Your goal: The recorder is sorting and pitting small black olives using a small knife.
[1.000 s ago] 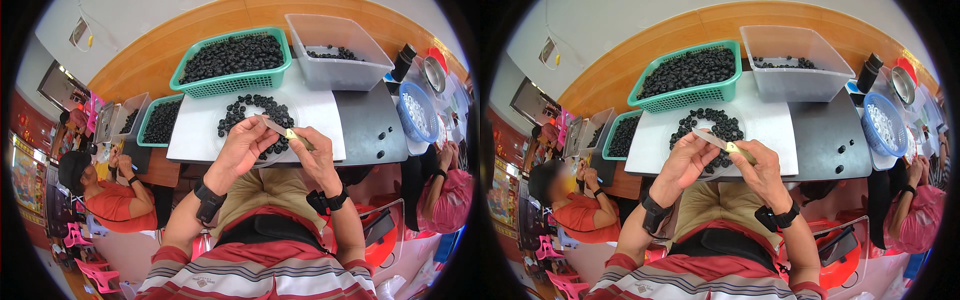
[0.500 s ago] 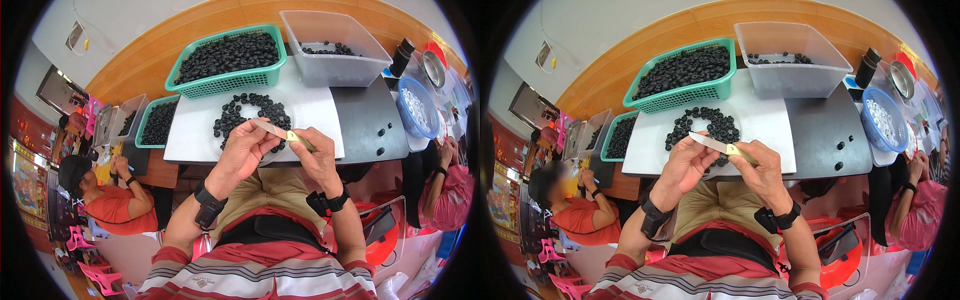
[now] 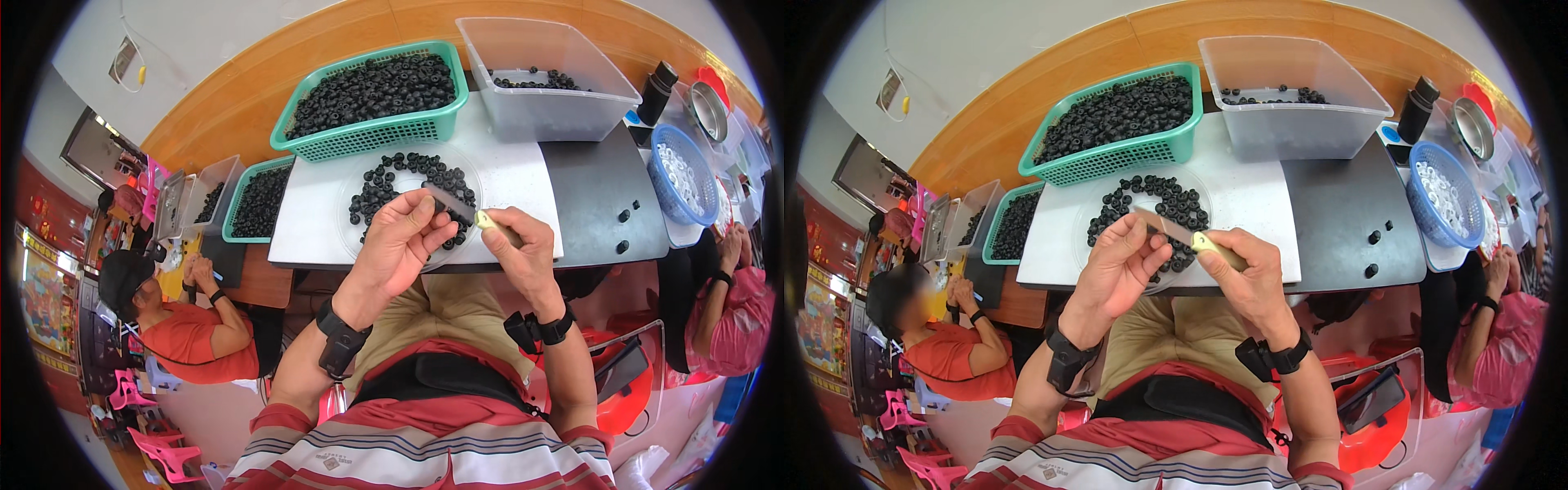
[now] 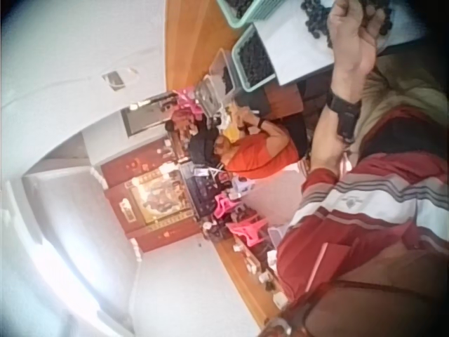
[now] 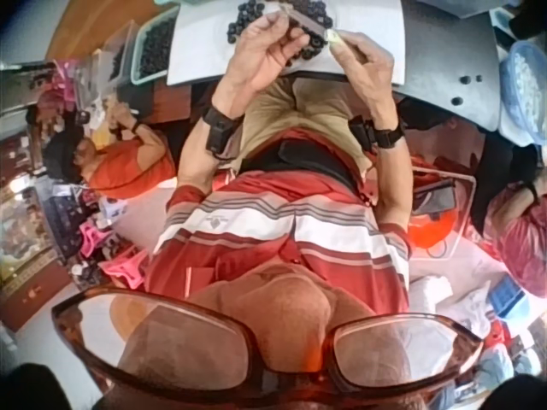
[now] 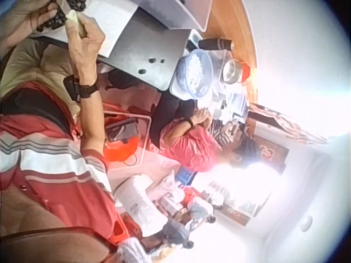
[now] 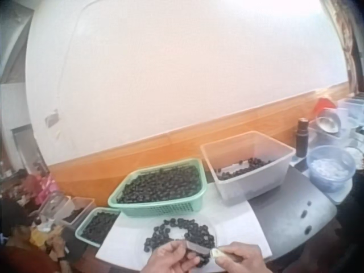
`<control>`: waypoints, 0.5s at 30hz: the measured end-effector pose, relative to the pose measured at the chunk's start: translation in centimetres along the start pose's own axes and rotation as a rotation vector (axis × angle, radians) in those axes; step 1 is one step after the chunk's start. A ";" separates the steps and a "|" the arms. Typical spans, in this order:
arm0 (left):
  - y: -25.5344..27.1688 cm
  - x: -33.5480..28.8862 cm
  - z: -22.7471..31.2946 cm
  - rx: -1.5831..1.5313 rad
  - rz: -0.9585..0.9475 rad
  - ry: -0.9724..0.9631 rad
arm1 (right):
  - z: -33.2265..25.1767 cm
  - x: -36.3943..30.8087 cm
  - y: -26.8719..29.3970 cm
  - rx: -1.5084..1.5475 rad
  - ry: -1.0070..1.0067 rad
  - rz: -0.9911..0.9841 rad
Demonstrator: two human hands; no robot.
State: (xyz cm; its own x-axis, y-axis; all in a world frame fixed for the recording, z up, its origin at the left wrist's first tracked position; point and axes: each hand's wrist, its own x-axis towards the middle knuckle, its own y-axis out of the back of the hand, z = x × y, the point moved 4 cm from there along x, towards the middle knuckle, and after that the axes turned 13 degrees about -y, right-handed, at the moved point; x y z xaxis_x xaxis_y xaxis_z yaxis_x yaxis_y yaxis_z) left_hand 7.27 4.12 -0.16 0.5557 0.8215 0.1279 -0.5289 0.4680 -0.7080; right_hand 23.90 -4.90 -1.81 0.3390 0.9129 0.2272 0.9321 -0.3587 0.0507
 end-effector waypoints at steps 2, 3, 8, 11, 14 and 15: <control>0.0 -0.1 -0.1 -0.004 -0.001 0.001 | 0.2 -0.1 -0.1 -0.001 0.006 -0.010; 0.0 -0.1 -0.2 -0.003 0.000 0.001 | 0.3 -0.2 -0.1 -0.022 0.037 -0.009; -0.1 -0.3 -0.4 0.029 0.012 0.012 | 0.4 -0.3 0.4 -0.102 0.100 -0.002; -0.2 -0.3 -0.5 0.045 0.006 0.032 | 0.6 -0.3 0.6 -0.112 0.072 -0.007; -0.6 -0.5 -0.6 0.041 -0.005 0.034 | 0.8 -0.2 0.7 -0.030 0.022 0.032; -0.8 -0.5 -0.6 0.042 -0.004 0.035 | 1.0 -0.1 0.8 -0.001 -0.011 0.025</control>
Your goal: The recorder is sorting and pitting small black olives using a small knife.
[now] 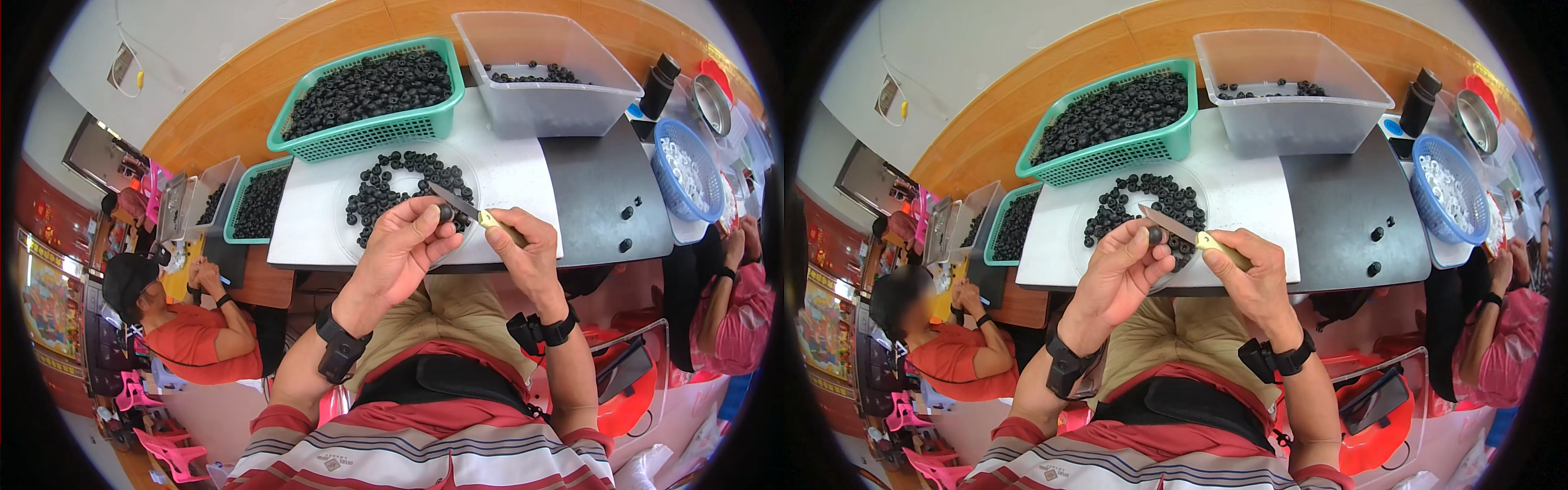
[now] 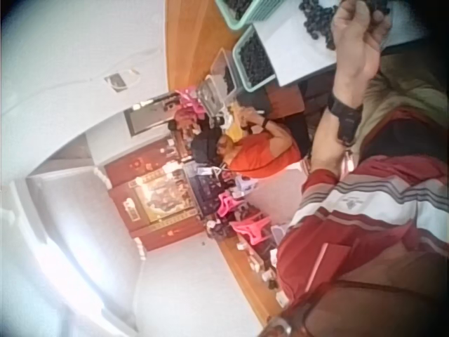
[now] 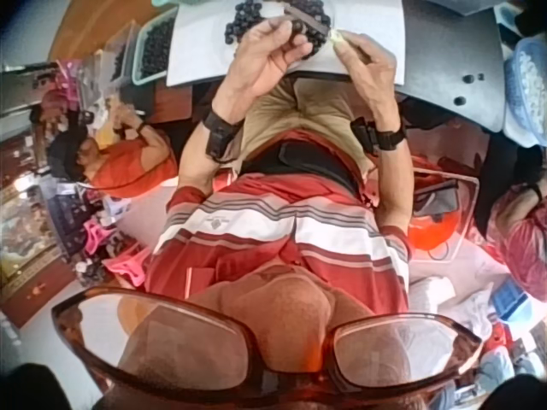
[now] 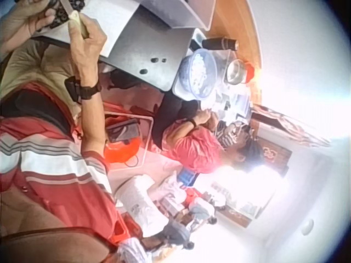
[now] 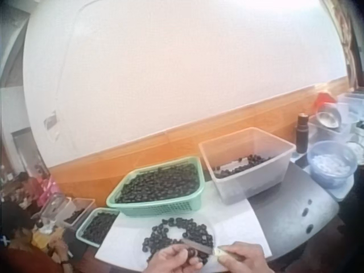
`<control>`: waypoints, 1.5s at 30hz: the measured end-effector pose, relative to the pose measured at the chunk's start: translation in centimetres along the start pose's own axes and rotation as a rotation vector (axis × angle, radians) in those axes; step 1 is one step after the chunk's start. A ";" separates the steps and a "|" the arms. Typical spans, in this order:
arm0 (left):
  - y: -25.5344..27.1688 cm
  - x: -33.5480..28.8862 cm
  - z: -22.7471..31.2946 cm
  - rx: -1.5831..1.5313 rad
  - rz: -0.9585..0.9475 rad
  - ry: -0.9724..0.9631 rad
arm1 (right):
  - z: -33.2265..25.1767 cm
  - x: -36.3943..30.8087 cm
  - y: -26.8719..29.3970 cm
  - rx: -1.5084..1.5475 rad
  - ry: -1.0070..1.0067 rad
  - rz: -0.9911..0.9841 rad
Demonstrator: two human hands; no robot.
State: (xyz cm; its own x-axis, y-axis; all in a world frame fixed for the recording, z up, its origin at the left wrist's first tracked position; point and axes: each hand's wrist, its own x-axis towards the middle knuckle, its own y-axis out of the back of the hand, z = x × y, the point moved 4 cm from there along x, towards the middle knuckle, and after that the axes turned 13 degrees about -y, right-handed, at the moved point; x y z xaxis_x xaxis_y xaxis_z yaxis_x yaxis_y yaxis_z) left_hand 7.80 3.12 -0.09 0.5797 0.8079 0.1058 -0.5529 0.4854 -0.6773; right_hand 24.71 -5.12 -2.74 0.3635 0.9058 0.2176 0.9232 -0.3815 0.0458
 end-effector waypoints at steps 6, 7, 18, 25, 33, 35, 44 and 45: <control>0.1 0.3 0.1 0.001 0.017 0.005 | 0.4 0.0 0.3 0.132 -0.085 -0.014; 0.1 0.3 0.1 0.011 0.030 0.007 | 0.5 0.1 0.4 0.158 -0.088 -0.018; 0.3 2.6 3.6 0.443 0.057 -0.070 | 0.9 0.0 0.8 0.121 -0.101 0.000; 2.1 12.7 11.2 1.181 0.028 -0.524 | 1.1 -0.3 1.0 0.135 -0.118 0.020; 2.9 9.9 8.7 1.501 -0.063 -0.537 | 1.1 -0.1 1.0 0.156 -0.108 0.024; 3.2 8.8 7.6 1.502 -0.064 -0.535 | 1.1 -0.1 0.9 0.155 -0.116 0.015; 5.4 9.3 5.1 1.979 -0.435 -0.514 | 1.1 -0.1 0.8 0.177 -0.101 0.009; 5.7 9.4 5.0 1.979 -0.437 -0.515 | 1.2 -0.1 0.8 0.163 -0.102 0.011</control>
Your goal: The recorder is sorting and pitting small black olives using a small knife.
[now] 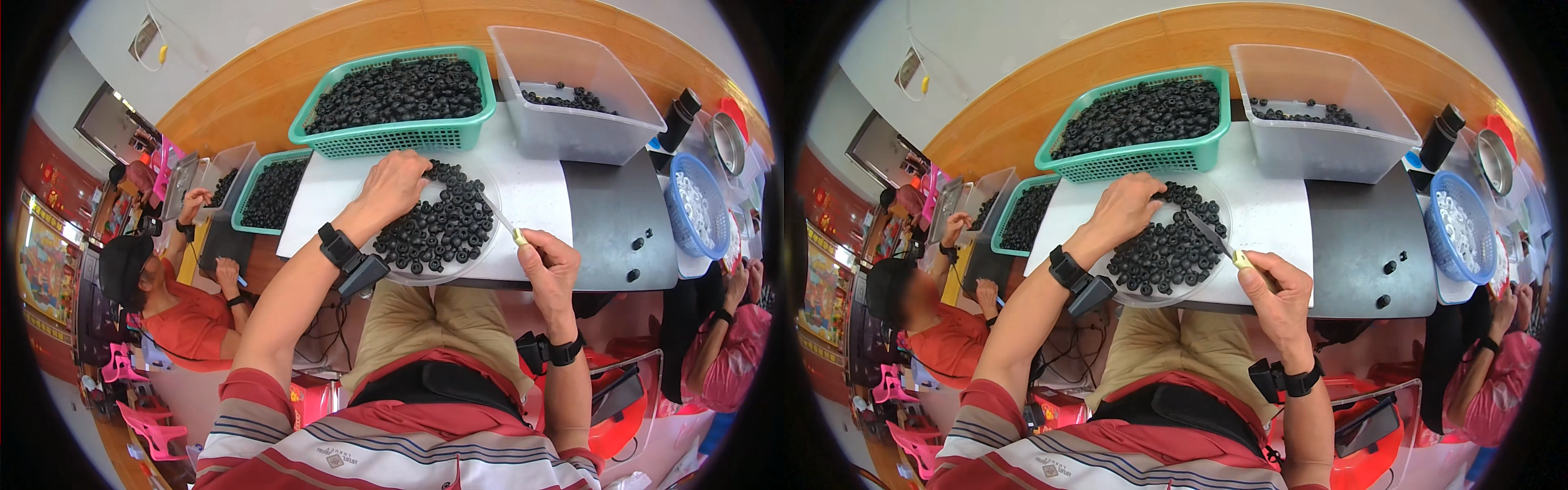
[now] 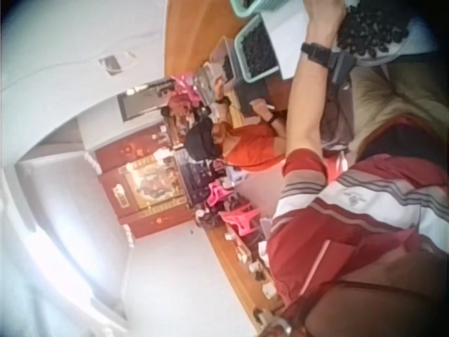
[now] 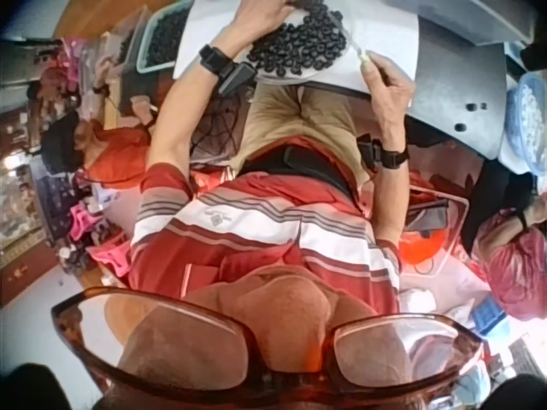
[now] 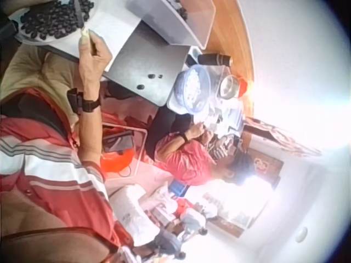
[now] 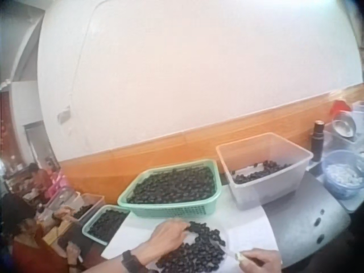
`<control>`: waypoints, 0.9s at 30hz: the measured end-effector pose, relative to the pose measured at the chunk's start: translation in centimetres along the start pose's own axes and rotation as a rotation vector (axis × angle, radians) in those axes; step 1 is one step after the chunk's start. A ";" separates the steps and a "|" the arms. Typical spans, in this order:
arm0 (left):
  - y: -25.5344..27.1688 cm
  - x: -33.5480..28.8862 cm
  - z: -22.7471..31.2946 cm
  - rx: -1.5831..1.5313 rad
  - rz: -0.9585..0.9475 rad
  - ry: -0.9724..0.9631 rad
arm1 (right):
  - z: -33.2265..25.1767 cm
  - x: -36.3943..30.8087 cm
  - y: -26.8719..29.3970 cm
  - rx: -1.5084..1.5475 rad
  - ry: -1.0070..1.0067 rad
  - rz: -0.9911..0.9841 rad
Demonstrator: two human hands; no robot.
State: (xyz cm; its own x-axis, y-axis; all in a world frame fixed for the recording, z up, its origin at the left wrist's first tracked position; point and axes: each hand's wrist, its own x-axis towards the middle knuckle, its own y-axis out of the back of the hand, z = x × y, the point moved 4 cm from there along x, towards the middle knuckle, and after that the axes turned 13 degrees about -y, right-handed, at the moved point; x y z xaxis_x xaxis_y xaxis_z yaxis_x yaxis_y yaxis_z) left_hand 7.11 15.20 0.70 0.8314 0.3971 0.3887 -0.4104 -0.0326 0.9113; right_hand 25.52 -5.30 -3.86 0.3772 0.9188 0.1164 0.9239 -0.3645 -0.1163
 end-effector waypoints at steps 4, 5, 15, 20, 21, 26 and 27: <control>-0.3 0.3 -0.4 0.012 -0.070 0.026 | 0.0 -0.1 0.1 -0.016 0.004 0.012; -0.3 0.3 -0.5 0.016 -0.095 0.021 | 0.0 -0.1 0.1 -0.016 0.004 0.012; -0.2 -0.5 0.0 -0.023 -0.049 -0.103 | -0.2 -0.2 0.1 -0.016 0.003 0.003; 0.1 -0.7 0.4 -0.040 -0.015 -0.120 | -0.3 -0.2 0.1 0.005 0.007 0.012; 0.2 -0.7 0.5 -0.041 -0.014 -0.121 | -0.2 -0.3 0.2 -0.004 0.004 0.013; 0.3 -0.6 0.5 -0.048 -0.060 -0.087 | -0.2 -0.3 0.1 -0.006 0.008 0.016; 0.4 -0.7 0.6 -0.048 -0.058 -0.087 | -0.2 -0.3 0.1 -0.002 0.008 0.017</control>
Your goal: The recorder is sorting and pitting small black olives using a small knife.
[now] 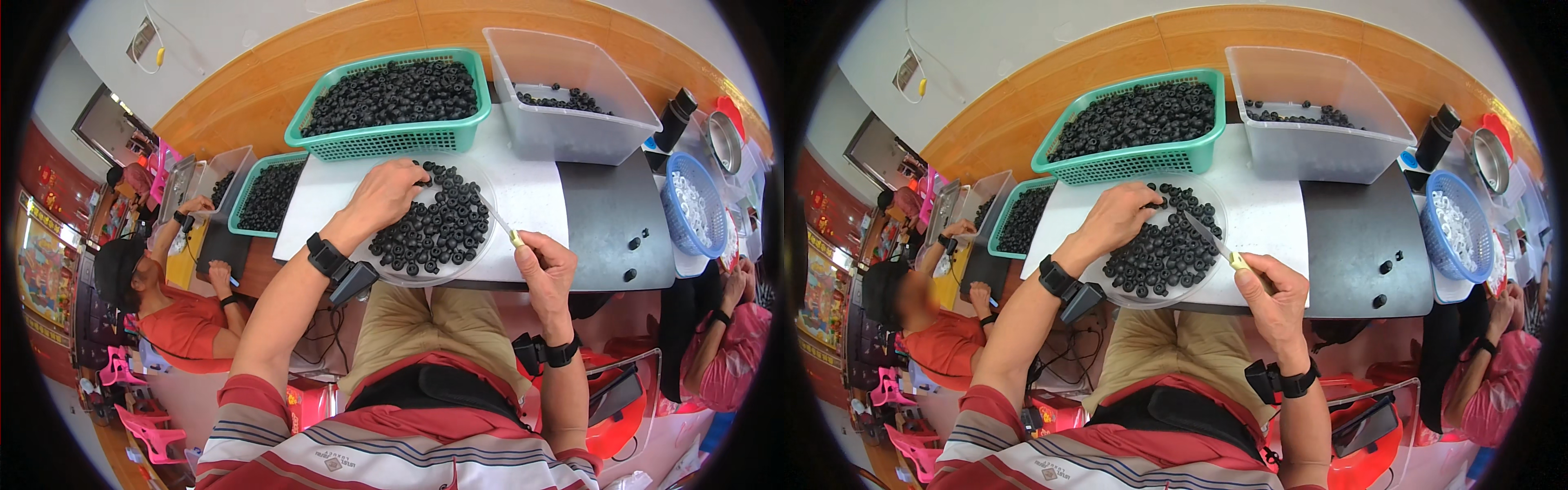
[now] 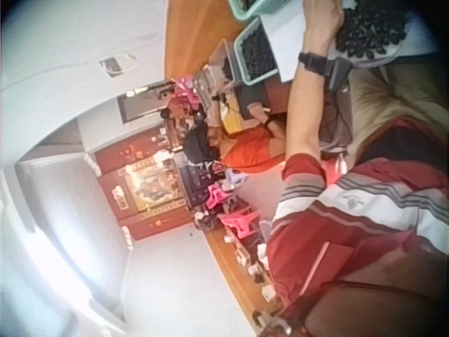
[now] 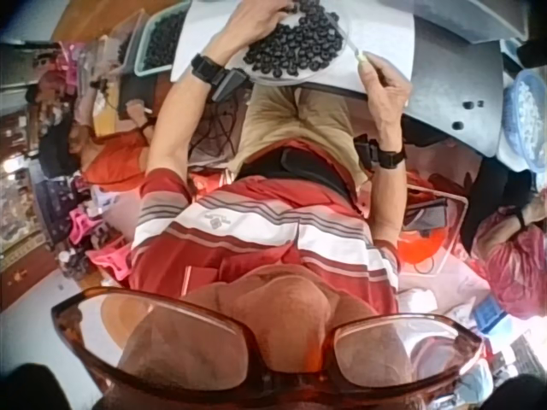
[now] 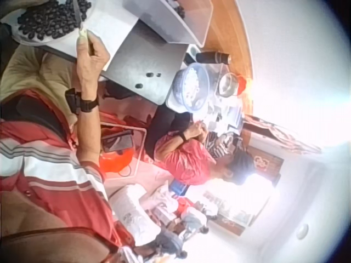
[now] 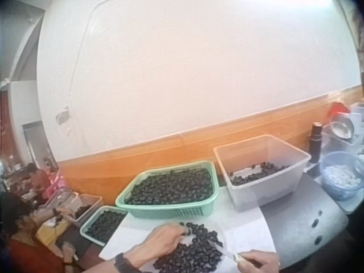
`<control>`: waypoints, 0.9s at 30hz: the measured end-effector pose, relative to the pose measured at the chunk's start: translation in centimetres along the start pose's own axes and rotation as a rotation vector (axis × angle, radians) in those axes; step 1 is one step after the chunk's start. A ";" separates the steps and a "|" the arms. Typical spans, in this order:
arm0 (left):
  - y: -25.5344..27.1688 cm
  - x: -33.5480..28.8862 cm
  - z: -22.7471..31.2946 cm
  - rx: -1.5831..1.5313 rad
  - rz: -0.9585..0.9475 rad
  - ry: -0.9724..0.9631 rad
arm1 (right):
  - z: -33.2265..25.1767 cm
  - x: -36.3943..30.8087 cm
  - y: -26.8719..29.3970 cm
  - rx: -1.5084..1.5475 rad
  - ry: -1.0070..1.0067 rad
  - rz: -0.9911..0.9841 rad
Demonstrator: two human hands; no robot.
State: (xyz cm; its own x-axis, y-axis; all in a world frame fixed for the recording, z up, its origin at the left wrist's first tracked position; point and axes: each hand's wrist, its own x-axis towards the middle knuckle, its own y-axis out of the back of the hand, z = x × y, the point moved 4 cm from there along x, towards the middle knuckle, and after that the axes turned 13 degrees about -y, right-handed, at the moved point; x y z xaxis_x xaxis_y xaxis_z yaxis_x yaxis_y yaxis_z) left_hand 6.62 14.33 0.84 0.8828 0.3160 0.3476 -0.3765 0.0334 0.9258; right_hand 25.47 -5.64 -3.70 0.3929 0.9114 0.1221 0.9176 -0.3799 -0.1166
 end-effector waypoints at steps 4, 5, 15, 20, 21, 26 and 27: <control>0.6 -0.4 0.8 -0.332 0.107 0.163 | 0.2 0.0 0.0 0.013 0.004 0.013; 0.6 -0.7 0.7 -0.502 0.138 0.248 | 0.2 0.1 0.0 0.012 0.003 0.012; 0.6 -2.1 3.3 -1.301 0.347 0.428 | 0.2 0.1 -0.2 -0.010 0.004 0.013; -0.3 -3.2 4.0 -1.586 0.482 0.506 | -0.1 -0.1 -0.3 -0.013 0.008 0.008; -0.4 -3.3 4.1 -1.587 0.482 0.505 | -0.1 -0.1 -0.3 -0.014 0.008 0.010; -0.7 -3.6 4.9 -1.778 0.549 0.517 | 0.1 -0.1 -0.3 -0.010 -0.003 0.012; -0.6 -3.6 5.2 -1.778 0.548 0.516 | 0.2 -0.1 -0.3 -0.009 0.001 0.014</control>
State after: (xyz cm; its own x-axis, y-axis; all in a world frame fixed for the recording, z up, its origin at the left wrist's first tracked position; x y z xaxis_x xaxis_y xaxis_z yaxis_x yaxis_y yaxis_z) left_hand 5.15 8.27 -0.19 0.5575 0.8208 0.1246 -0.6450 0.5227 -0.5574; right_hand 25.14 -5.57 -3.87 0.4058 0.9059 0.1212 0.9125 -0.3942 -0.1093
